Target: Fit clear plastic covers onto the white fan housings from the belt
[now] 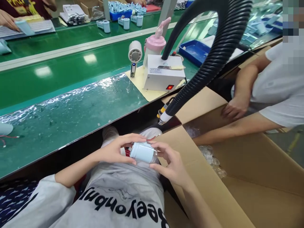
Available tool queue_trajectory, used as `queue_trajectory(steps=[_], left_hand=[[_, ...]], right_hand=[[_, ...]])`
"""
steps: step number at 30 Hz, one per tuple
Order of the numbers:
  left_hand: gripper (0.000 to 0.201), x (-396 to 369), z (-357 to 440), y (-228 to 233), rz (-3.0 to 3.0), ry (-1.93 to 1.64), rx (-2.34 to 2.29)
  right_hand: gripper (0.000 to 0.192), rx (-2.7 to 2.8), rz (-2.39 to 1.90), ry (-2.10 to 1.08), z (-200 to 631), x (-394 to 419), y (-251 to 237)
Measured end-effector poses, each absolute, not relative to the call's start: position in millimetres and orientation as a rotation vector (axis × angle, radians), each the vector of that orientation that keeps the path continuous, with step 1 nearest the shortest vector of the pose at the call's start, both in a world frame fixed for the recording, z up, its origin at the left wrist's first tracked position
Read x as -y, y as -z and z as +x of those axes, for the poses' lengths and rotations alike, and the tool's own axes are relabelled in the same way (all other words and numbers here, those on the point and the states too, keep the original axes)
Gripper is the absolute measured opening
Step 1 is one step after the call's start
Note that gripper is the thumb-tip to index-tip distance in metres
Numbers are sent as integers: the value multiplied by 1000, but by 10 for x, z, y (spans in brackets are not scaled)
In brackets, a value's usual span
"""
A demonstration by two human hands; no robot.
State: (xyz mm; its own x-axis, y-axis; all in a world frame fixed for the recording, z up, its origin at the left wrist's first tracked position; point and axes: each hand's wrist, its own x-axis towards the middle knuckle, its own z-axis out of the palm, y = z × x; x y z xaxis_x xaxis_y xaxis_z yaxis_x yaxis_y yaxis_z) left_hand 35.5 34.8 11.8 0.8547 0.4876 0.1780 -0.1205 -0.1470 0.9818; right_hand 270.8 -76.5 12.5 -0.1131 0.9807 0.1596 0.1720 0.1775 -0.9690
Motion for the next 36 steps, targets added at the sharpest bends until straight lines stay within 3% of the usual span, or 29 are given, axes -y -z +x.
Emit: queue_trajectory(steps=[13, 30, 36], left_hand=[[80, -306, 244, -247, 1761, -592, -269], [74, -283, 219, -236, 1792, -610, -232], [66, -247, 209, -275, 1842, -584, -300]], right_hand=[[48, 992, -1098, -1606, 2559, 690, -235], [67, 488, -998, -2186, 2428, 643, -191], [72, 483, -1058, -2221, 2394, 646, -191]])
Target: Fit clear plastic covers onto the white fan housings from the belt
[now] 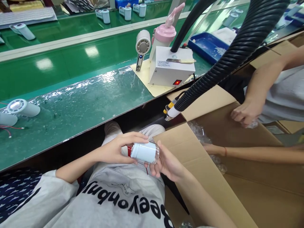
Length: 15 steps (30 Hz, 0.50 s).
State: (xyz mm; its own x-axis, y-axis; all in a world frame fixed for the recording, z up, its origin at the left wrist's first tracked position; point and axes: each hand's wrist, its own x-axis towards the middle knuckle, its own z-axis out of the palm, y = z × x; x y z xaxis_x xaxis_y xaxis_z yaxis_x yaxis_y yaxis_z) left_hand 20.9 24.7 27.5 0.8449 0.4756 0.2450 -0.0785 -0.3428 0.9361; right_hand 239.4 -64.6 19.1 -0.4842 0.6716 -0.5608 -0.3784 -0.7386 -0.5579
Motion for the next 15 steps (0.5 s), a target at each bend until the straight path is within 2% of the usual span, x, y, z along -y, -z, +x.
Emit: queue_trajectory(steps=[4, 9, 10, 12, 13, 15], left_hand=[[68, -230, 200, -293, 1781, -555, -374], [65, -205, 197, -321, 1618, -518, -462], [64, -201, 198, -326, 1591, -511, -469], [65, -200, 199, -335, 1558, -489, -488], [66, -204, 199, -338, 1551, -472, -499], [72, -218, 198, -341, 1552, -442, -497]], right_hand=[[85, 755, -1058, -2053, 2398, 698, -135], [79, 1371, -1196, -1236, 2467, 779, -44], [77, 1500, -1177, -1072, 2485, 781, -32], [55, 1707, -1089, -817, 2516, 773, -18], [44, 1769, -1044, -737, 2526, 766, -17], [39, 1775, -1012, -717, 2533, 757, -28]])
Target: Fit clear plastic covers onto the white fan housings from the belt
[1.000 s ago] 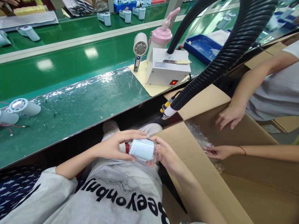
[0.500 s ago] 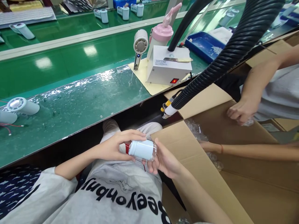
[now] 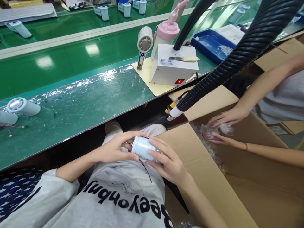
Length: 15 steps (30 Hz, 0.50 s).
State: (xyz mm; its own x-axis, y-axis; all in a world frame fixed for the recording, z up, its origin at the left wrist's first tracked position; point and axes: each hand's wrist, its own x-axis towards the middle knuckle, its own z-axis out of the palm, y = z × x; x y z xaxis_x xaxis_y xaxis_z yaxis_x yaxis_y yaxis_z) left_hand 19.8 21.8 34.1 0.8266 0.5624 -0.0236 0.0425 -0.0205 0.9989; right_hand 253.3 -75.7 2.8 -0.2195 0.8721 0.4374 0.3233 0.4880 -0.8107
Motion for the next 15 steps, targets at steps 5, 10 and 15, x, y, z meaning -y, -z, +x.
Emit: queue_trajectory(steps=[5, 10, 15], left_hand=[[82, -240, 186, -333, 1576, -402, -420], [77, -230, 158, -290, 1464, -363, -454], [79, -183, 195, -51, 1237, -313, -458]], right_hand=[[47, 1274, -1076, -1195, 2490, 770, -60], [41, 1240, -1143, -1230, 2510, 785, -29], [43, 1200, -1302, -1294, 2496, 782, 85]])
